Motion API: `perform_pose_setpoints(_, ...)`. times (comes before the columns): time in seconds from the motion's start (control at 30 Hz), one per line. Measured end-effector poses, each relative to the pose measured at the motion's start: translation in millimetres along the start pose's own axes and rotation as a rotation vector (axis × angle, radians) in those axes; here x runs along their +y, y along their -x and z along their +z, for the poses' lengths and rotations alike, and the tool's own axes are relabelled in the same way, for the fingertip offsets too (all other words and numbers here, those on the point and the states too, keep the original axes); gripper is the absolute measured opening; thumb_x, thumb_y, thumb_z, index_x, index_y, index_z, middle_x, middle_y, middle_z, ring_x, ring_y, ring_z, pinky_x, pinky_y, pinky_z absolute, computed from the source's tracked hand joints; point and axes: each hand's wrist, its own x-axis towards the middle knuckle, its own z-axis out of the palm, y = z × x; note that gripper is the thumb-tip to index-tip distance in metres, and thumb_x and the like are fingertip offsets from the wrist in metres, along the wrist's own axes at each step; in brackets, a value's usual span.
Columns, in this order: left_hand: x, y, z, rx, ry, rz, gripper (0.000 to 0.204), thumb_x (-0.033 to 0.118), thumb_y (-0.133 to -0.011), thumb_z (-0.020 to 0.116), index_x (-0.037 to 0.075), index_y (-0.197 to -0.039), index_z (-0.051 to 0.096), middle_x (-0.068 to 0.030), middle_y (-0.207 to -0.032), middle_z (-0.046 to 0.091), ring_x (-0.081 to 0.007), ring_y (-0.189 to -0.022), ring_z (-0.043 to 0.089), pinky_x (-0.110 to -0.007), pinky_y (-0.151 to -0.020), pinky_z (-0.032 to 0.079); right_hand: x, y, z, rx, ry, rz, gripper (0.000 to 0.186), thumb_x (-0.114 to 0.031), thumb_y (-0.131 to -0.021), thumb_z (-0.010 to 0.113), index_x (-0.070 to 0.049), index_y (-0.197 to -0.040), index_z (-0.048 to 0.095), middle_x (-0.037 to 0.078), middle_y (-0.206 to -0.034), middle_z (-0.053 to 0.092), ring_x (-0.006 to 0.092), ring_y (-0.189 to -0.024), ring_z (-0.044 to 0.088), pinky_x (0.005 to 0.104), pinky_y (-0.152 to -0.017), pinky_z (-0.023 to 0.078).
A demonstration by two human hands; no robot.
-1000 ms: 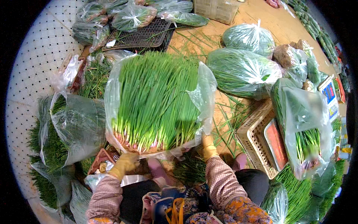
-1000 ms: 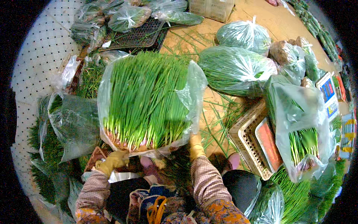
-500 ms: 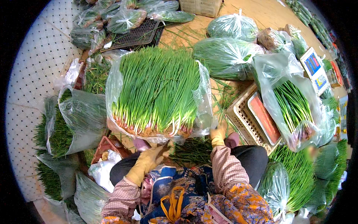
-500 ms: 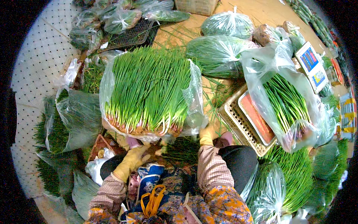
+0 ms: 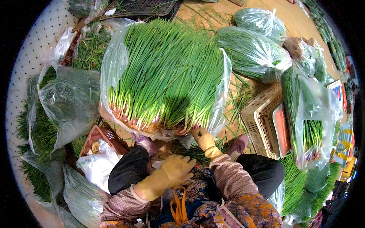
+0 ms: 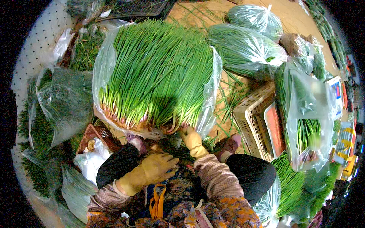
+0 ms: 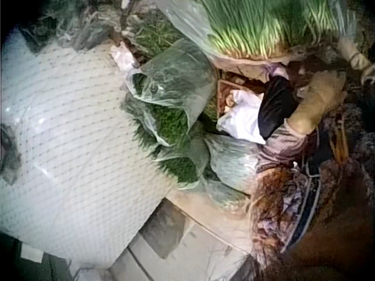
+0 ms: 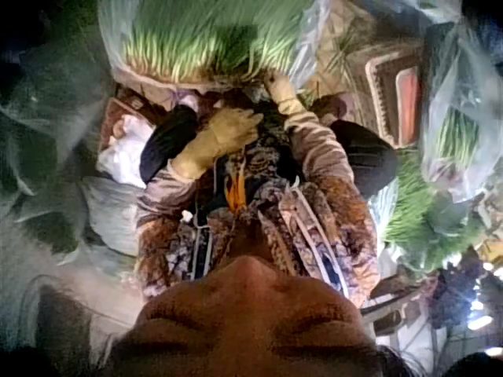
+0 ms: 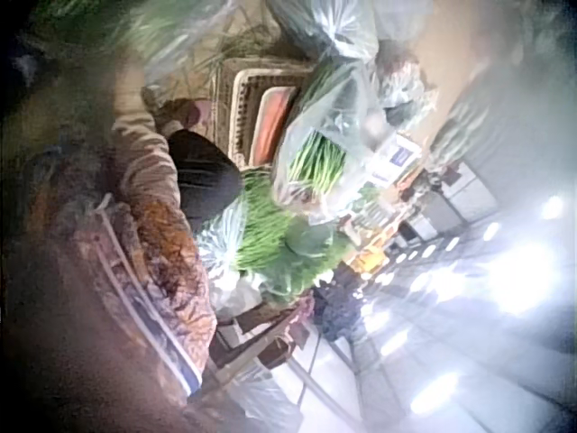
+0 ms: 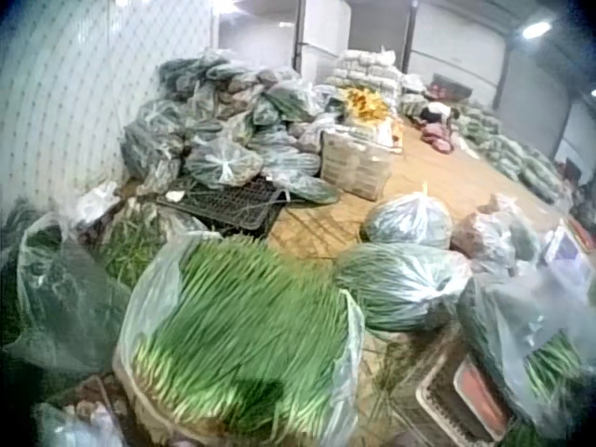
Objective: The person, wearing gloves, sorts bunches of green onions on a warehouse floor, placing them into plastic bags and then onto a scale to weigh them.
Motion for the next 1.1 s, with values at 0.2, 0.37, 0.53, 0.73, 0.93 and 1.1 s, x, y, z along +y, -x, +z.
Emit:
perform_pose_setpoints(0.2,-13.6,2.0,-6.1,0.071,-0.084,-0.074,0.041,0.031,-0.076,0.057,0.003,-0.106,0.05,-0.0125,-0.088,0.056,-0.0294,-0.079,0.056,-0.04,-0.07,0.044,-41.5,-48.6,36.2,0.219,-0.285,0.374,0.057,-0.035,-0.069,0.07,0.007,-0.1,0.049,0.017,-0.091,0.06,0.0239,-0.082,0.056,0.032,-0.071,0.044)
perform_pose_setpoints(0.37,-18.9,19.4,4.7,0.061,-0.03,-0.164,0.041,0.03,-0.075,0.058,0.005,-0.107,0.048,-0.0115,-0.087,0.056,-0.0289,-0.082,0.056,-0.04,-0.071,0.043,-59.2,-47.3,67.1,0.153,-0.53,0.351,0.06,-0.028,-0.066,0.074,0.007,-0.106,0.046,0.015,-0.092,0.059,0.0235,-0.081,0.057,0.0333,-0.068,0.046)
perform_pose_setpoints(0.53,-17.9,14.7,5.4,0.153,-0.05,-0.068,0.043,0.029,-0.075,0.057,0.004,-0.108,0.049,-0.0127,-0.084,0.057,-0.0301,-0.075,0.057,-0.04,-0.064,0.047,-26.8,-86.4,107.8,0.125,-0.847,0.466,0.065,-0.031,-0.068,0.073,0.006,-0.114,0.046,0.014,-0.098,0.059,0.0218,-0.084,0.056,0.0327,-0.07,0.046)
perform_pose_setpoints(0.73,-27.8,20.5,-0.1,0.14,-0.107,-0.196,0.042,0.027,-0.074,0.056,0.003,-0.108,0.048,-0.0148,-0.085,0.058,-0.0319,-0.076,0.057,-0.041,-0.064,0.047,-23.5,-103.7,129.0,0.075,-0.608,0.488,0.062,-0.034,-0.069,0.07,0.003,-0.113,0.049,0.014,-0.102,0.059,0.0227,-0.087,0.057,0.0328,-0.073,0.046)
perform_pose_setpoints(0.93,-25.8,14.9,-18.5,0.074,0.03,-0.261,0.049,0.032,-0.076,0.055,0.004,-0.115,0.045,-0.0179,-0.089,0.057,-0.0353,-0.082,0.055,-0.043,-0.071,0.046,-21.9,-85.1,86.4,-0.042,-0.268,0.483,0.043,-0.03,-0.076,0.059,0.002,-0.105,0.056,0.017,-0.095,0.061,0.0283,-0.084,0.059,0.0363,-0.071,0.046)
perform_pose_setpoints(1.1,-54.9,19.4,8.8,0.15,0.05,-0.31,0.052,0.036,-0.078,0.052,0.005,-0.118,0.042,-0.0185,-0.095,0.056,-0.0345,-0.087,0.055,-0.042,-0.075,0.045,-52.4,-20.5,49.6,-0.037,-0.334,0.084,0.027,-0.013,-0.08,0.055,0.004,-0.102,0.056,0.014,-0.091,0.061,0.0242,-0.078,0.058,0.0323,-0.066,0.046)
